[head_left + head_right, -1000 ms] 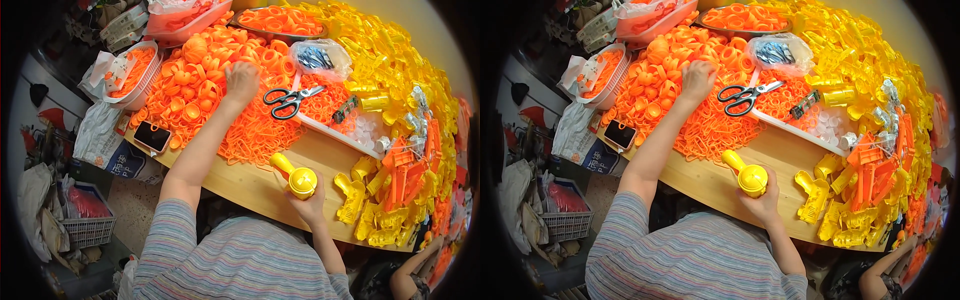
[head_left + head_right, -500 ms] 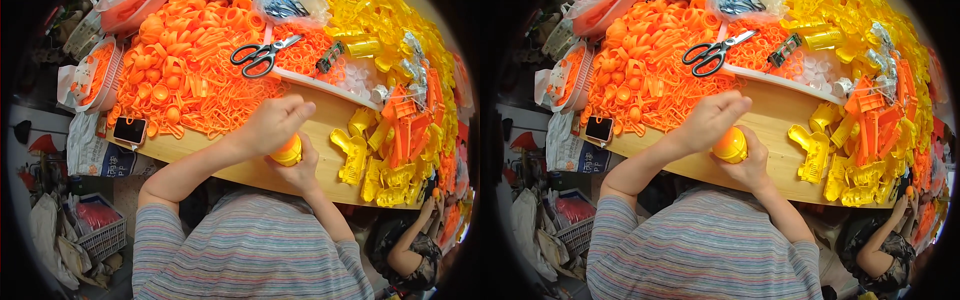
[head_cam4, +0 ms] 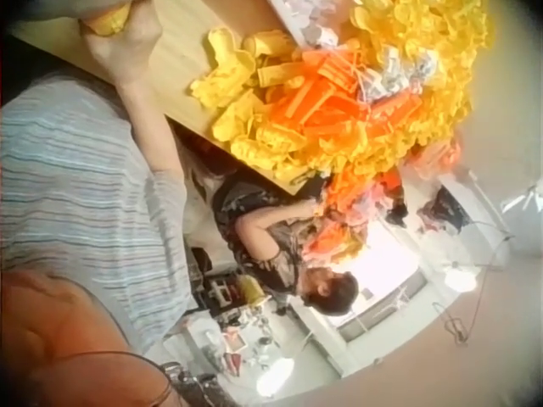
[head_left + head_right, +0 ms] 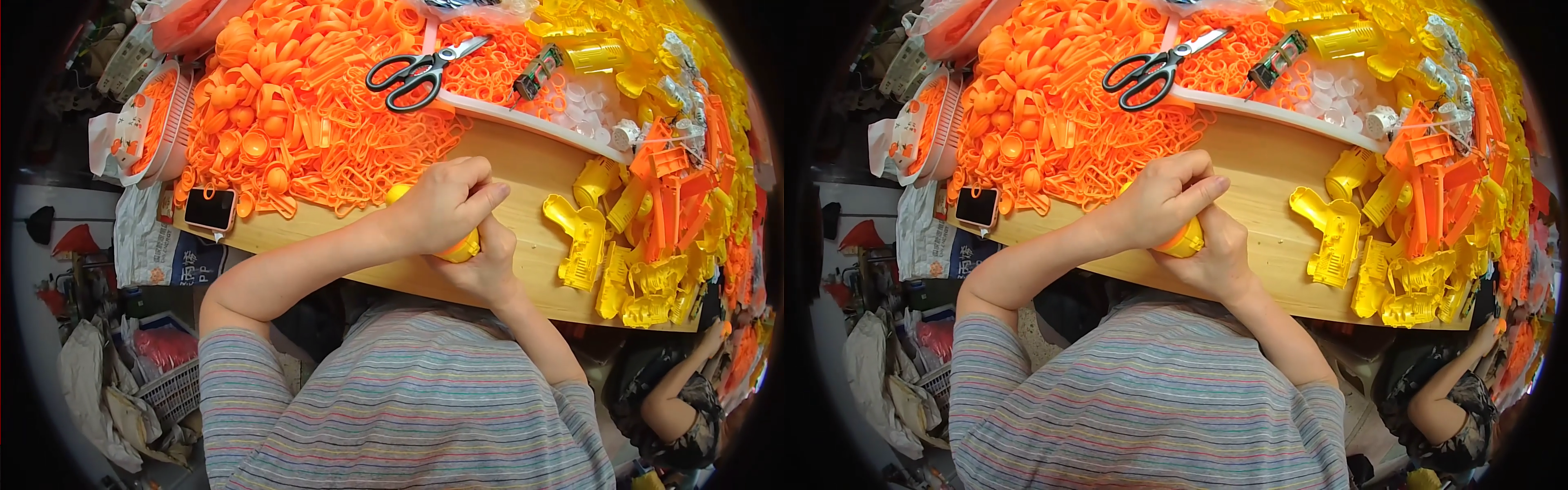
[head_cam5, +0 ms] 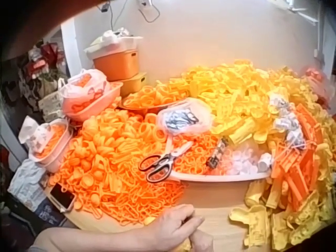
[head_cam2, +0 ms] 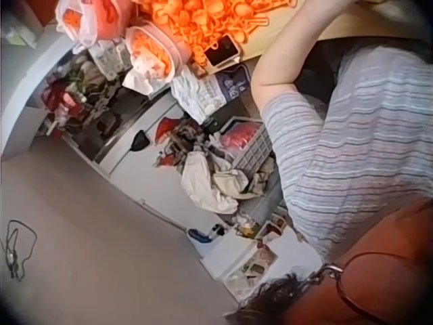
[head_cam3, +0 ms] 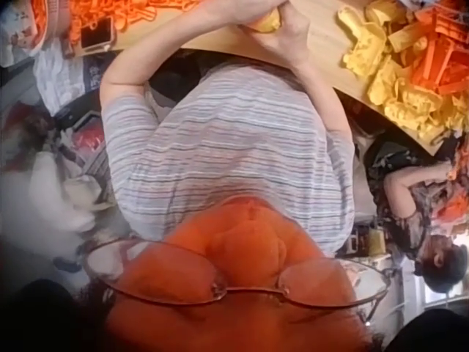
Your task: Assembling and labeling plastic toy gun components at a workbench.
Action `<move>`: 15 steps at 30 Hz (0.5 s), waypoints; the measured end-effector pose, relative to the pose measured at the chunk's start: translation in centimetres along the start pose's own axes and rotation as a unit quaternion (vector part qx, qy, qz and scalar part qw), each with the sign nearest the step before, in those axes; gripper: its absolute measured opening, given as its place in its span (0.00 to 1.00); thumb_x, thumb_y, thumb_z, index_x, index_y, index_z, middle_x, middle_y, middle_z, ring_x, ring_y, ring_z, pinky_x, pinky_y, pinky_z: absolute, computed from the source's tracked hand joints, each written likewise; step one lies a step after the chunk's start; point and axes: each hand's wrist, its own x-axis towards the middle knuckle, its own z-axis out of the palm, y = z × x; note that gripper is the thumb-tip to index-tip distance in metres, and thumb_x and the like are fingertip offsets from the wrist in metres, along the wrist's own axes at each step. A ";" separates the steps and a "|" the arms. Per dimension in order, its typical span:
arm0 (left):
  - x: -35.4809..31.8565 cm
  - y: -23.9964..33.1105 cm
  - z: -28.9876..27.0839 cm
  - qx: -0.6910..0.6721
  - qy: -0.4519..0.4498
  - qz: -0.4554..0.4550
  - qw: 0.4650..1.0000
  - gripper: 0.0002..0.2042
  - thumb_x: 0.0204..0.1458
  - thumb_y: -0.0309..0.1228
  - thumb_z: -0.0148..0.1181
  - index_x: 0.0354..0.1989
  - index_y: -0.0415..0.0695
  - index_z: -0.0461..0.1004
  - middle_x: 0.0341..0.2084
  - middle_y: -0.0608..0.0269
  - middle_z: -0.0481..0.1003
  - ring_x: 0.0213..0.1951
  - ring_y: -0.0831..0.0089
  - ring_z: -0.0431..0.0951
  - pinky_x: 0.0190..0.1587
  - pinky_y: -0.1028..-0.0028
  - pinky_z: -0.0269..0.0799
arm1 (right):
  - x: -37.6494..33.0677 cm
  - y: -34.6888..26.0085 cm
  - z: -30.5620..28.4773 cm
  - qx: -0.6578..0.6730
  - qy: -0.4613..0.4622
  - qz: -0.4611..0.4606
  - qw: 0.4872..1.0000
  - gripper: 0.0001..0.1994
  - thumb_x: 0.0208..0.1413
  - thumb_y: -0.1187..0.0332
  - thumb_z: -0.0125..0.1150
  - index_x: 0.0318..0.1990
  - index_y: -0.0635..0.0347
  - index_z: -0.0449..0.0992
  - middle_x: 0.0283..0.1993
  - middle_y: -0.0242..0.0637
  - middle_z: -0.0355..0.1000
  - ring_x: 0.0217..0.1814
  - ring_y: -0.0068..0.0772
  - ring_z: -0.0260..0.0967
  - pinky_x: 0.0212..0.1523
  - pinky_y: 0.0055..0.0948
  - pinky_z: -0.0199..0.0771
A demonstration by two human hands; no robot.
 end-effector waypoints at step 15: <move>-1.2 0.1 -1.3 0.024 -0.047 0.033 0.998 0.13 0.58 0.30 0.53 0.23 0.36 0.65 0.17 0.55 0.62 0.20 0.66 0.63 0.25 0.67 0.60 | -0.2 0.5 0.6 -0.049 -0.018 -0.057 0.997 0.25 0.31 0.67 0.77 0.39 0.64 0.73 0.32 0.44 0.74 0.31 0.45 0.75 0.30 0.36 0.76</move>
